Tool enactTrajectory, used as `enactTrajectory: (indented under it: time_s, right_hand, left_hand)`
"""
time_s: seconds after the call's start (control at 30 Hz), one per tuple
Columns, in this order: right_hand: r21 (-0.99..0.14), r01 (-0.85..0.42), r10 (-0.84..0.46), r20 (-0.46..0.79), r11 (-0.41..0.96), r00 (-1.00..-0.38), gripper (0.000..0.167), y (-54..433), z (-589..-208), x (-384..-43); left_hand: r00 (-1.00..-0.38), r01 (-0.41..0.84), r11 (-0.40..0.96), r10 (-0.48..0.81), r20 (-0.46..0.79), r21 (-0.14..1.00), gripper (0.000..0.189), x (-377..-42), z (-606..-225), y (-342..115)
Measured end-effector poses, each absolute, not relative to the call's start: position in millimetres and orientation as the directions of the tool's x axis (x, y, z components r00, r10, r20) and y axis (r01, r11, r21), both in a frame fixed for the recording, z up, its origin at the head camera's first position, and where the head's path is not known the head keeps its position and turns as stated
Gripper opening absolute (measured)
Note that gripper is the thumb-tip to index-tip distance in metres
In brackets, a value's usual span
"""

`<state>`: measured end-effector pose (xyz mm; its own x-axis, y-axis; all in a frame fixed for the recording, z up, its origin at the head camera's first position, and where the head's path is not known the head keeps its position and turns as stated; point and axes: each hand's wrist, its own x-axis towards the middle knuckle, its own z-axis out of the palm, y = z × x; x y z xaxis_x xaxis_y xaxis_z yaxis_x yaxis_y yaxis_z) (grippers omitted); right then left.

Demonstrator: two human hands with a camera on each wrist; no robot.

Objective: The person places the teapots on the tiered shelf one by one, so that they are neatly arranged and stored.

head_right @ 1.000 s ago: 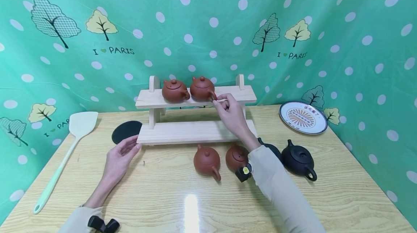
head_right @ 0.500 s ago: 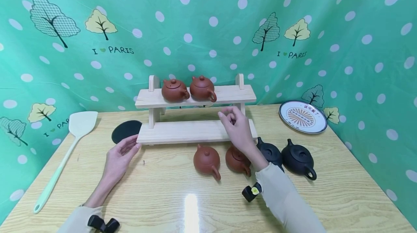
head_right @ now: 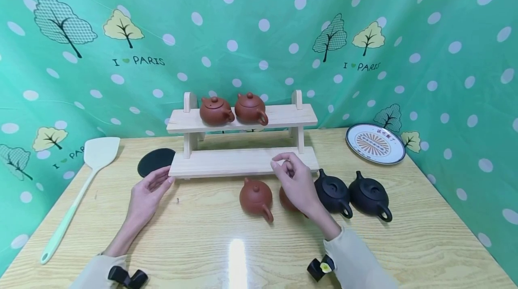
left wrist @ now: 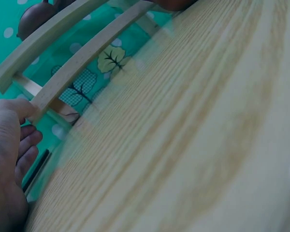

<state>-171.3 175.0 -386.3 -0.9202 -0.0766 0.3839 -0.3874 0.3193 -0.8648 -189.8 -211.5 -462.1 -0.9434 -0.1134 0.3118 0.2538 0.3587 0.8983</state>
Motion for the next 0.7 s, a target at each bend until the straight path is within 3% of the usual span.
enactTrajectory:
  time_s: [0.7]
  right_hand:
    - [-0.888,-0.352,-0.098,0.339,0.297,-0.936,0.010,177,-405,-122]
  left_hand:
    - [-0.942,0.252,0.381,-0.114,0.316,0.890,0.041,-191,-462,-211]
